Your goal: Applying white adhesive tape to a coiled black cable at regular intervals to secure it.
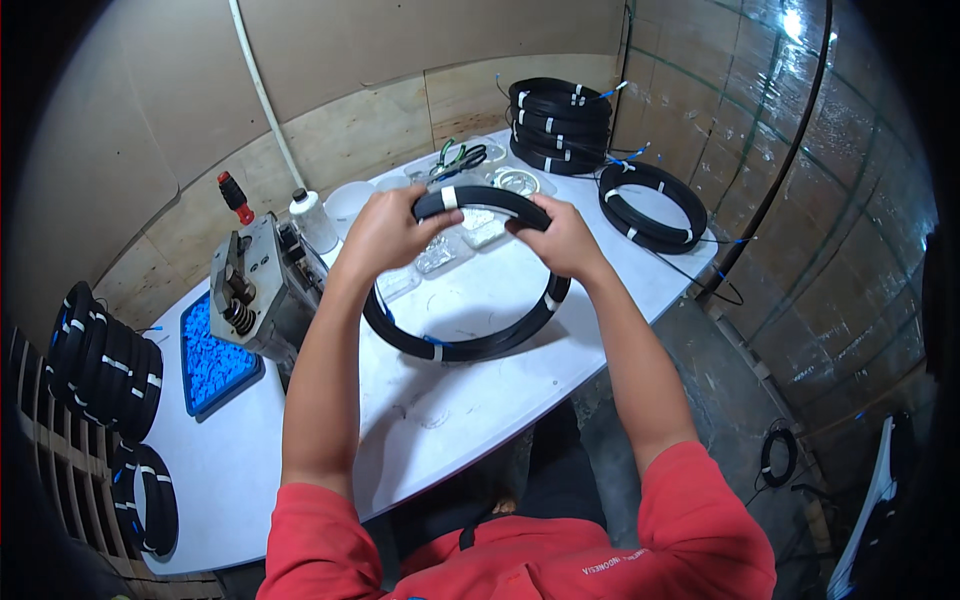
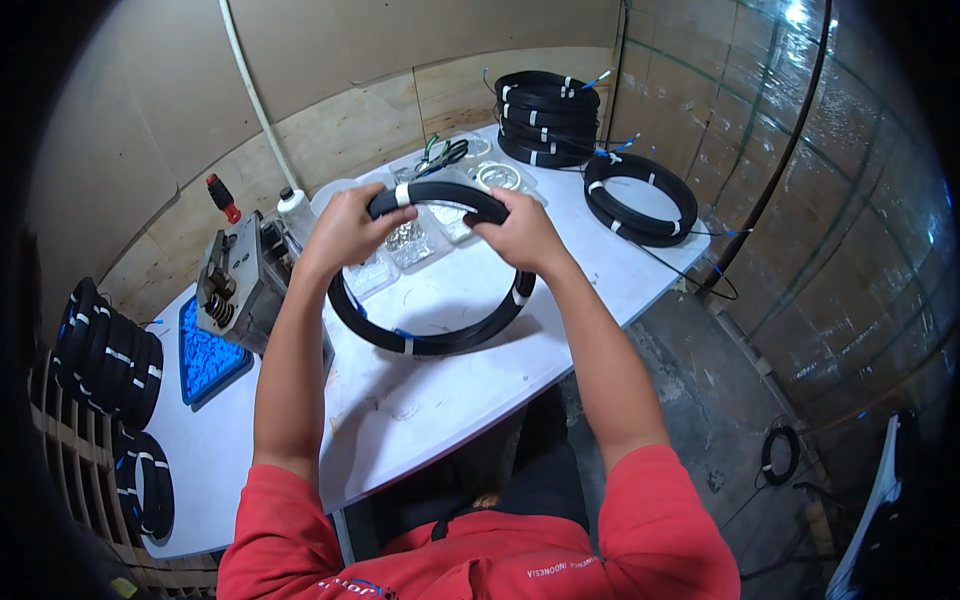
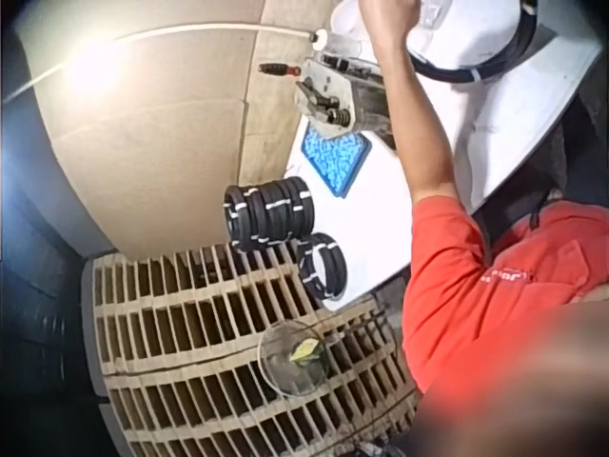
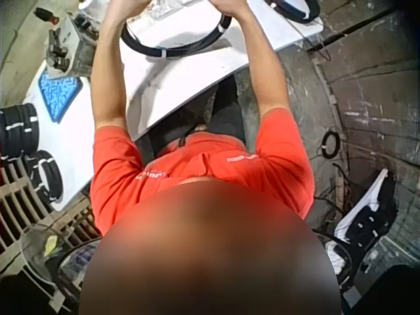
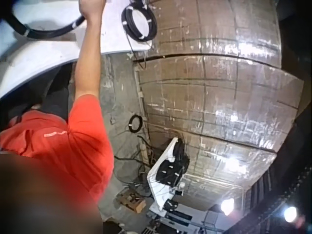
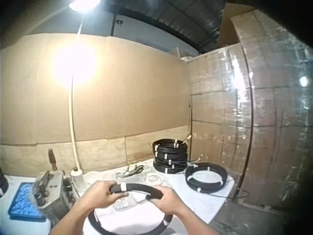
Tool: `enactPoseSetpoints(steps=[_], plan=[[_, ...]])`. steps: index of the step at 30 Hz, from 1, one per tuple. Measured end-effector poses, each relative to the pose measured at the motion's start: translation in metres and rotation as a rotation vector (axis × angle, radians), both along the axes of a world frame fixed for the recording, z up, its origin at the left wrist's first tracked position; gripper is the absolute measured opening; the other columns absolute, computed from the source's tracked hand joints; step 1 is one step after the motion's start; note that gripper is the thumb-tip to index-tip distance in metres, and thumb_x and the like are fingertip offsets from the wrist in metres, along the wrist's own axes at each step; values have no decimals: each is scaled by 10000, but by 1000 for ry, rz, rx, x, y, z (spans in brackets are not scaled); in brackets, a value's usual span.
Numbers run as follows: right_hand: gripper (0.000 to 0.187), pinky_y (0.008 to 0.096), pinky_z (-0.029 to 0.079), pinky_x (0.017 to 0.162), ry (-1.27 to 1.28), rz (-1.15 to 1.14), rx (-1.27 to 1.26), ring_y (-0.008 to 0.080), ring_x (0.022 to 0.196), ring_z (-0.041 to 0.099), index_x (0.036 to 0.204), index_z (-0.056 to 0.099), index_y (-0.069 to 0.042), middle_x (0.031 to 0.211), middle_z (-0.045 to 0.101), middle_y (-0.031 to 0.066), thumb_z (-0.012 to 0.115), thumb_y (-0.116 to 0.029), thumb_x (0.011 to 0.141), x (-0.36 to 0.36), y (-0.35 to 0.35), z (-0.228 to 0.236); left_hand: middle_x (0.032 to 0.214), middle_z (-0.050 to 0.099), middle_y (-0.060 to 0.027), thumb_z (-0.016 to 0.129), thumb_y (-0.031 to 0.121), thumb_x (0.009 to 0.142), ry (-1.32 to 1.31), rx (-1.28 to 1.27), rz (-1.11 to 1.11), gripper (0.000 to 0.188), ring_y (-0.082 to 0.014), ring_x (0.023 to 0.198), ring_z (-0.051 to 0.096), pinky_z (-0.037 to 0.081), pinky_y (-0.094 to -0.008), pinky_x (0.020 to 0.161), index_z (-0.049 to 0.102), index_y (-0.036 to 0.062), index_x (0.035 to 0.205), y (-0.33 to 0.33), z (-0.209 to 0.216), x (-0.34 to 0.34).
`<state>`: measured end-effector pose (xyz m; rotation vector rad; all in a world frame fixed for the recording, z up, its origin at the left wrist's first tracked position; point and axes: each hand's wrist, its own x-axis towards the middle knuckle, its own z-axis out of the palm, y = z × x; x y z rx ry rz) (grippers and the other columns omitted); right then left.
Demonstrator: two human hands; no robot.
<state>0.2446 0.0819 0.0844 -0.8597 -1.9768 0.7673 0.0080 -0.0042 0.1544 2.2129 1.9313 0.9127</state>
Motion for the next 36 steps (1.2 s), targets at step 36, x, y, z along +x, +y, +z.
enactPoseSetpoints(steps=[36], plan=[[343,166,411,472,201,256,-460,27,545,531,981,649,-51,749,656,0,593,-389,996,-14,62,72,645,637,-197,469,339,988,-100,143,-64,354,-422,626,627,494,-507,630,661,120,1189,-32,3,34]])
